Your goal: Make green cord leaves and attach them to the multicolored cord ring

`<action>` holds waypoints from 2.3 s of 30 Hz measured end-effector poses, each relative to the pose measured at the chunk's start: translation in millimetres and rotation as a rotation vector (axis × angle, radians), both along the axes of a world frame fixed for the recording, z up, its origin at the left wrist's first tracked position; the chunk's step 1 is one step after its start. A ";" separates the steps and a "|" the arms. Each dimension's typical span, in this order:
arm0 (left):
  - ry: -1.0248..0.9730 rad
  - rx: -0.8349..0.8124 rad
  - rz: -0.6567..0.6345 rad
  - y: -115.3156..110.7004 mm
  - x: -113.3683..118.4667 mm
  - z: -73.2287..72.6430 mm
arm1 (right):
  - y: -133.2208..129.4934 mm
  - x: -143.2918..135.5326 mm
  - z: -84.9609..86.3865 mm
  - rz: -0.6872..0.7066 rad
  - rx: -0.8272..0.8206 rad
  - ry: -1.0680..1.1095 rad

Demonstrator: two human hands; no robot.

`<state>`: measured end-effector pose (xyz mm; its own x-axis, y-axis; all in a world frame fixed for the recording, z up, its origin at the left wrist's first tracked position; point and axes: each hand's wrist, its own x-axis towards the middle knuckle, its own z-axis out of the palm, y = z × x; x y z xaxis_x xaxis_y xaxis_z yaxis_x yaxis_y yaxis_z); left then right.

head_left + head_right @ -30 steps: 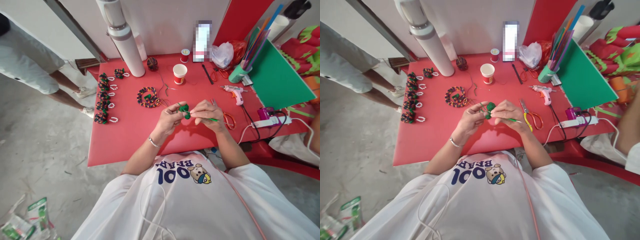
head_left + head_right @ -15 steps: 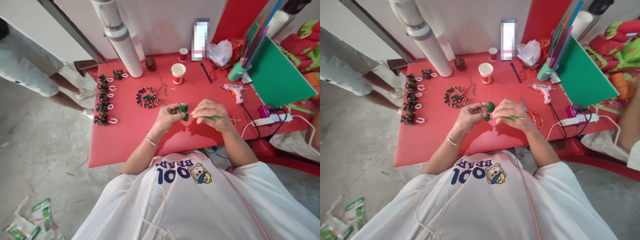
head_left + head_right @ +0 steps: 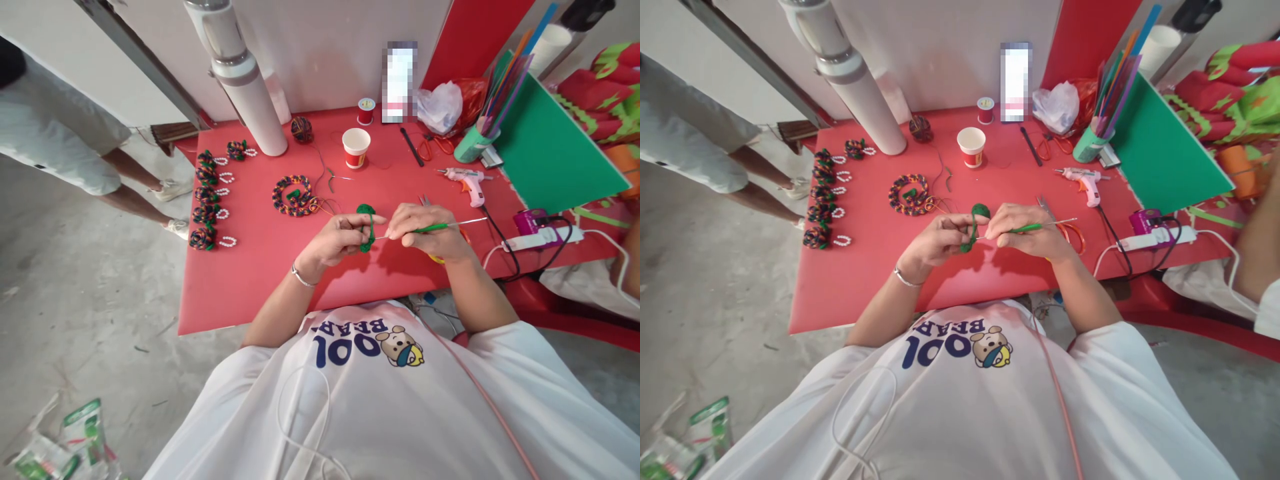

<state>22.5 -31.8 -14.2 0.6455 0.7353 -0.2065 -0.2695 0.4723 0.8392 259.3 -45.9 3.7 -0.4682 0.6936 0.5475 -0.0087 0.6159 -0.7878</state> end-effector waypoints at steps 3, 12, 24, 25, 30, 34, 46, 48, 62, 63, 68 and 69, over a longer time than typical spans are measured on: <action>-0.015 0.010 -0.044 0.5 -0.4 -1.4 | -0.3 0.6 -4.8 0.022 -0.100 0.059; -0.060 0.032 0.121 -3.6 7.3 1.1 | 0.9 -27.4 -50.9 -0.121 -0.265 0.366; -0.027 0.072 0.402 -10.4 17.9 -7.5 | -13.3 -45.2 -69.3 -0.567 0.006 0.246; -0.035 0.062 0.404 -10.7 18.3 -6.8 | -13.1 -44.4 -67.5 -0.566 0.020 0.232; -0.048 0.053 0.396 -10.6 18.6 -5.6 | -13.0 -45.5 -65.3 -0.542 0.012 0.242; -0.031 0.067 0.379 -10.9 16.1 -5.7 | -10.7 -45.5 -71.9 -0.525 -0.012 0.327; 0.005 0.054 0.387 -12.0 11.0 -1.1 | -1.9 -15.4 -60.5 -0.199 -0.200 0.292; 0.014 0.065 0.396 -11.6 11.3 -1.9 | -1.9 -10.5 -55.6 -0.176 -0.204 0.246; 0.067 0.179 0.479 -9.4 15.6 -6.1 | -4.5 -2.9 -41.3 -0.145 -0.154 0.135; 0.069 0.184 0.481 -9.2 16.1 -6.0 | -4.4 -2.9 -41.8 -0.152 -0.140 0.132; 0.113 0.199 0.466 -8.1 17.0 -6.9 | -5.3 -3.3 -40.3 -0.183 -0.061 0.090; 0.122 0.202 0.467 -8.0 16.9 -7.4 | -5.9 -3.3 -38.9 -0.188 -0.048 0.072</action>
